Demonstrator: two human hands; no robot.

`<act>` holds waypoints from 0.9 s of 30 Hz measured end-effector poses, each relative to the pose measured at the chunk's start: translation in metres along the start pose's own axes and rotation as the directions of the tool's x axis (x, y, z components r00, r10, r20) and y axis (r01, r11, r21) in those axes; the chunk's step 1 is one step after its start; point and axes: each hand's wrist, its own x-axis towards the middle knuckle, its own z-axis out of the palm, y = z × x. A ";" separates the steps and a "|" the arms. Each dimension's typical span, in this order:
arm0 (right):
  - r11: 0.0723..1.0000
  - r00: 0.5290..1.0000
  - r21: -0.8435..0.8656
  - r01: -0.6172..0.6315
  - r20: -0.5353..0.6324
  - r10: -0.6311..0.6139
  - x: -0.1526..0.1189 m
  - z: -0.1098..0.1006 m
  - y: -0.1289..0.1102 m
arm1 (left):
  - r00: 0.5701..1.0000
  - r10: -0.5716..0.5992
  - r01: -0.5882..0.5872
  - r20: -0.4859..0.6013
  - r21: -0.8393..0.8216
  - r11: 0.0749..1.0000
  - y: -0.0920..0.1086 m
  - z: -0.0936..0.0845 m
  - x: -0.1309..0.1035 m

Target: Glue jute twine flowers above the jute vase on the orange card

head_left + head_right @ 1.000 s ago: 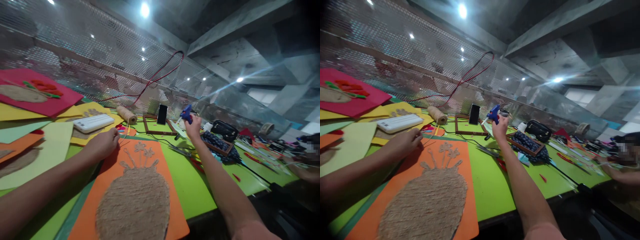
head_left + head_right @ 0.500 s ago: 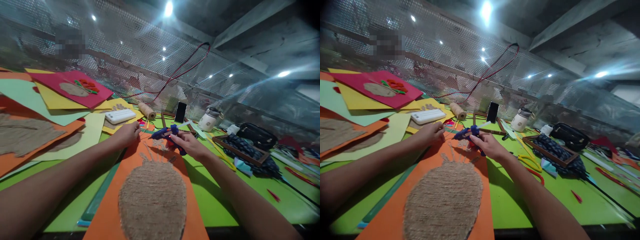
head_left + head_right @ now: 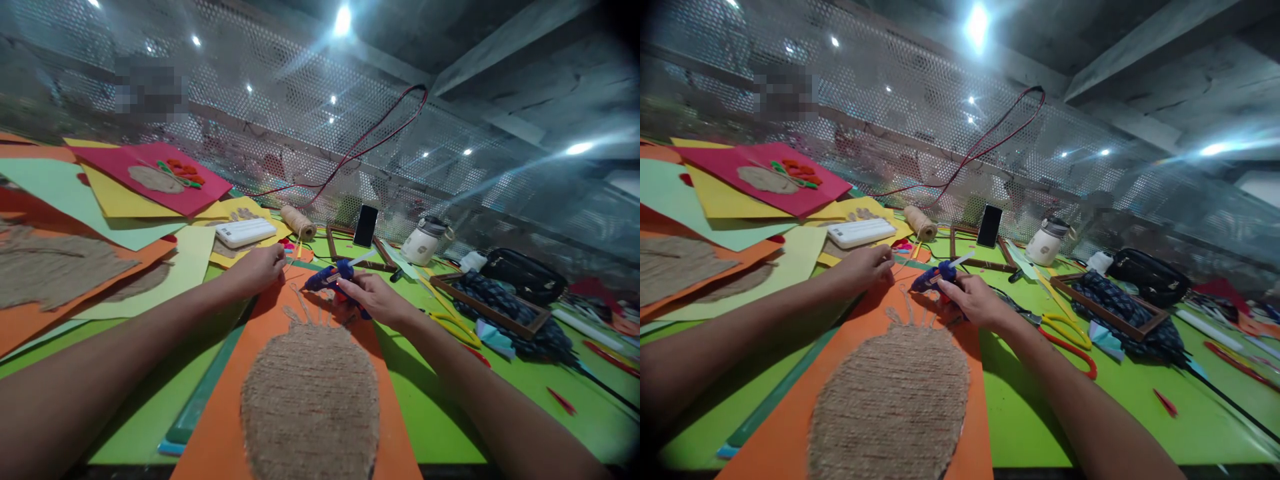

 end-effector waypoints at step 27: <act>0.998 0.998 -0.062 -0.002 -0.067 -0.002 0.005 0.000 0.004 | 0.999 -0.041 0.041 0.032 0.014 0.999 0.010 -0.005 -0.002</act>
